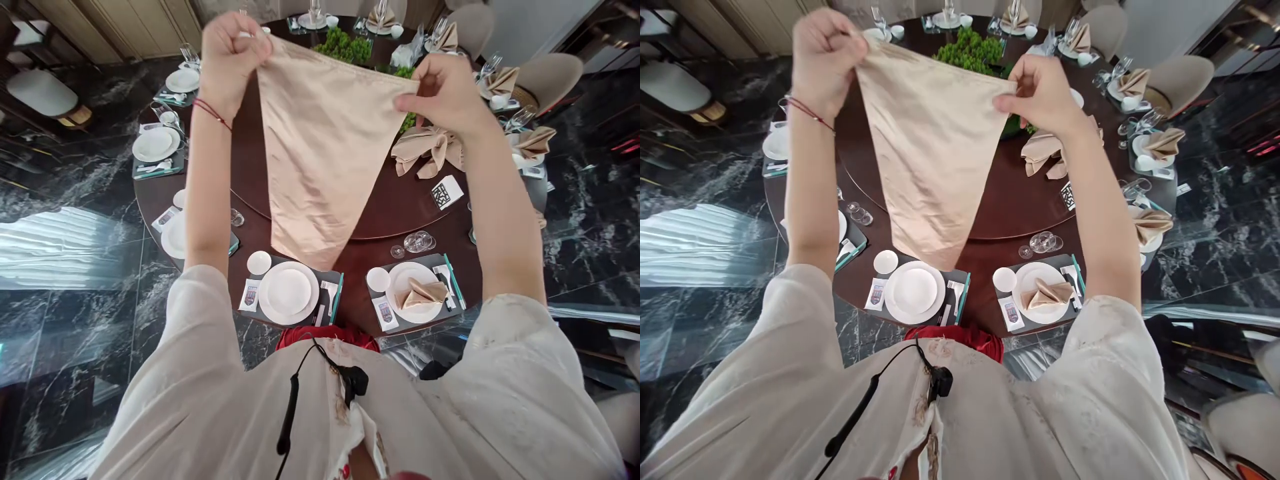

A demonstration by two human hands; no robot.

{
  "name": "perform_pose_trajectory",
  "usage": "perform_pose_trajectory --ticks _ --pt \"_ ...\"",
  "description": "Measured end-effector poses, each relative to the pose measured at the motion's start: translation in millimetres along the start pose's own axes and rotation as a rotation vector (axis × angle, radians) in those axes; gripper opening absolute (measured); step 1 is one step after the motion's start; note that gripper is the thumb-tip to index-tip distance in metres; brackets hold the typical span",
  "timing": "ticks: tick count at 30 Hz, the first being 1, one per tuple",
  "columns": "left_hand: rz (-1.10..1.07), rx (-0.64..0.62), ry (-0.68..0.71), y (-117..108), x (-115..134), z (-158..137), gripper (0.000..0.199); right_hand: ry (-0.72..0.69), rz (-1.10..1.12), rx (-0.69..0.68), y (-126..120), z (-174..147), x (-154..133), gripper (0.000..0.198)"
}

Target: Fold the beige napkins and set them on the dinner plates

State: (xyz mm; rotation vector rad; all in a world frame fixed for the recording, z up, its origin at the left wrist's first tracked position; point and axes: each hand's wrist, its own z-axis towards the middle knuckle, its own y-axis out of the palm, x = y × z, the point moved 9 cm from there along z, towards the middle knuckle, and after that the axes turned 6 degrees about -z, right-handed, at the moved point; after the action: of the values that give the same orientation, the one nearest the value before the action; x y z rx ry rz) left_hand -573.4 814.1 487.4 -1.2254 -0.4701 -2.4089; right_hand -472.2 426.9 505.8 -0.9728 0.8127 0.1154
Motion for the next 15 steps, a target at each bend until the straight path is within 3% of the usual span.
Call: perform_pose_trajectory --ticks 3,5,7,9,12,15 --pt "0.252 -0.04 -0.506 26.2 -73.1 1.7 0.038 0.224 0.004 0.083 15.0 58.1 70.8 0.036" --pt "0.318 0.044 -0.656 37.1 -97.4 1.8 0.037 0.322 0.051 0.193 17.7 88.1 107.5 0.04" --pt "0.318 0.067 -0.717 51.3 -114.8 10.5 0.042 0.356 0.113 0.298 13.1 110.6 129.6 0.039" --pt "0.277 0.063 -0.681 61.4 -126.6 33.2 0.04 0.363 0.133 0.374 2.6 124.4 138.5 0.031" --pt "0.133 0.004 -0.488 65.6 -137.9 80.6 0.036 0.299 0.195 0.476 -16.2 123.7 129.6 0.014" --pt "0.018 -0.068 -0.27 55.1 -141.5 88.1 0.067 0.042 0.381 0.458 -15.3 95.6 97.7 0.006"
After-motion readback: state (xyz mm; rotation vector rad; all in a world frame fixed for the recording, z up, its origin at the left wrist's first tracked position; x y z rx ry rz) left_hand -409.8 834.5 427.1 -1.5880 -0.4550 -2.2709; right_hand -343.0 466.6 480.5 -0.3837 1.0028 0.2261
